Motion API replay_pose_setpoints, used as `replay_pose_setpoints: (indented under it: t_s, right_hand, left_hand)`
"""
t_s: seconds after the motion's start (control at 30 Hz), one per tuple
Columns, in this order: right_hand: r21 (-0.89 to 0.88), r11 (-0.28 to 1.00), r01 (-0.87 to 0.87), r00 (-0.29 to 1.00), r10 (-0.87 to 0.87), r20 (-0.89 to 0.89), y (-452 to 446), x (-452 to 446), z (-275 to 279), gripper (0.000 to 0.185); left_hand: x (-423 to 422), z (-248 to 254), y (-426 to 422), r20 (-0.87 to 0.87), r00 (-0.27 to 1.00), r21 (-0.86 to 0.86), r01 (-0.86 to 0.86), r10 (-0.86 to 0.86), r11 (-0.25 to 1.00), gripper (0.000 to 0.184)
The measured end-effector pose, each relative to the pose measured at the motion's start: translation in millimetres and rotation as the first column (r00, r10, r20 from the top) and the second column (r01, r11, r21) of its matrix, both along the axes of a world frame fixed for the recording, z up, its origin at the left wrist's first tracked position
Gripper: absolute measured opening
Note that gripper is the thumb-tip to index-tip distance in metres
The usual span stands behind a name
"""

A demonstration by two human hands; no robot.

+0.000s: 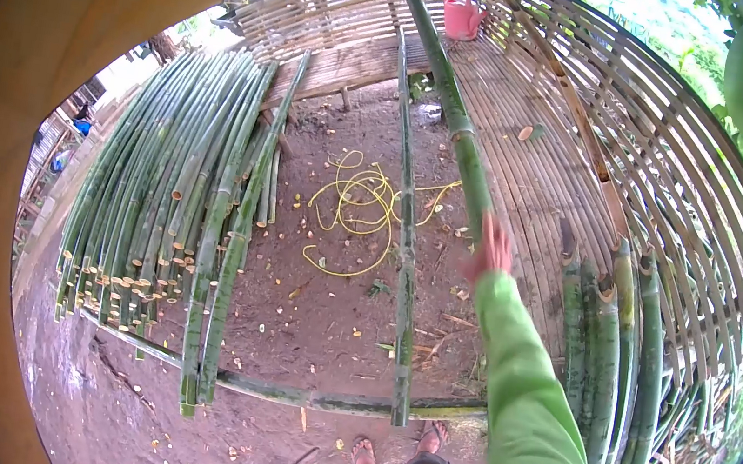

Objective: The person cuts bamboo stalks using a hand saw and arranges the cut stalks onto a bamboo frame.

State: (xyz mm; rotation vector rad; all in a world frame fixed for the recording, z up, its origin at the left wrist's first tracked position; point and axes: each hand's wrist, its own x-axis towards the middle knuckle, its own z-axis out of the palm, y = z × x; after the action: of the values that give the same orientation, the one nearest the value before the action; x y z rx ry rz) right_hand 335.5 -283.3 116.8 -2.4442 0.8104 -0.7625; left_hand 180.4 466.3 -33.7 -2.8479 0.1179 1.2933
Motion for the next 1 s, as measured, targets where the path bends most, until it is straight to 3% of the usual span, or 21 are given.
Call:
replay_pose_setpoints:
  t_s: [0.03,0.1,0.2,0.27,0.3,0.4,0.57,0.63,0.67,0.7,0.8,0.87,0.9,0.93,0.97,1.0]
  right_hand:
    - [0.039,0.999,-0.025,0.999,0.027,-0.043,20,-40,-22,0.110]
    - [0.074,0.984,0.159,0.915,-0.119,-0.386,82,-133,-41,0.123]
    - [0.178,0.949,0.260,0.767,-0.091,-0.635,138,-224,-91,0.116]
    - [0.026,0.946,0.324,0.777,-0.250,-0.578,135,-204,-105,0.107]
    - [0.175,0.913,0.369,0.746,-0.179,-0.641,120,-196,-103,0.098]
    - [0.168,0.937,0.307,0.810,-0.165,-0.563,103,-202,-106,0.095]
    - [0.231,0.928,0.293,0.769,-0.085,-0.634,88,-173,-109,0.102]
    - [0.218,0.950,0.223,0.855,-0.084,-0.512,80,-154,-127,0.099]
    - [0.238,0.951,0.196,0.866,-0.054,-0.497,72,-140,-122,0.097]
    - [0.262,0.951,0.166,0.876,-0.021,-0.482,63,-125,-115,0.094]
    - [0.234,0.972,0.018,0.980,0.029,-0.196,48,-121,-128,0.089]
    - [0.221,0.971,0.085,0.987,-0.051,-0.154,75,-166,-116,0.089]
    - [0.263,0.962,0.070,0.974,-0.010,-0.226,91,-202,-103,0.096]
    - [0.329,0.922,0.206,0.905,-0.052,-0.423,114,-233,-83,0.107]
    - [0.331,0.927,0.176,0.845,0.030,-0.534,131,-278,-98,0.118]
    - [0.502,0.828,0.251,0.779,0.135,-0.613,149,-313,-107,0.127]
  left_hand:
    - [2,-1,-2,0.004,1.000,-0.002,-0.005,0.005,1.000,0.039]
    - [4,-1,-4,0.014,1.000,-0.005,-0.009,0.009,1.000,0.038]
    - [5,-6,-9,0.021,1.000,-0.005,-0.006,0.006,1.000,0.038]
    - [4,-9,-12,0.026,1.000,-0.001,0.000,0.000,1.000,0.038]
    - [3,-9,-12,0.029,1.000,0.000,0.007,-0.007,1.000,0.038]
    - [4,-15,-9,0.038,0.999,0.005,0.032,-0.033,0.999,0.038]
    - [1,-35,-2,0.096,0.993,0.031,0.070,-0.072,0.997,0.038]
    - [1,-42,6,0.171,0.978,0.080,0.108,-0.120,0.991,0.037]
    - [0,-48,13,0.290,0.945,0.110,0.120,-0.148,0.987,0.038]
    - [20,-31,26,0.017,0.985,0.030,0.171,-0.172,0.985,0.036]
    - [25,64,-27,0.011,0.986,0.007,0.167,-0.167,0.986,0.032]
    - [20,58,2,0.040,0.994,-0.012,0.101,-0.100,0.995,0.031]
    - [16,57,11,0.072,0.994,0.003,0.080,-0.080,0.997,0.031]
    - [14,53,17,0.103,0.993,0.013,0.056,-0.057,0.998,0.031]
    - [7,48,19,0.097,0.995,0.016,0.026,-0.027,1.000,0.031]
    - [4,43,19,0.091,0.996,0.020,0.007,-0.009,1.000,0.032]
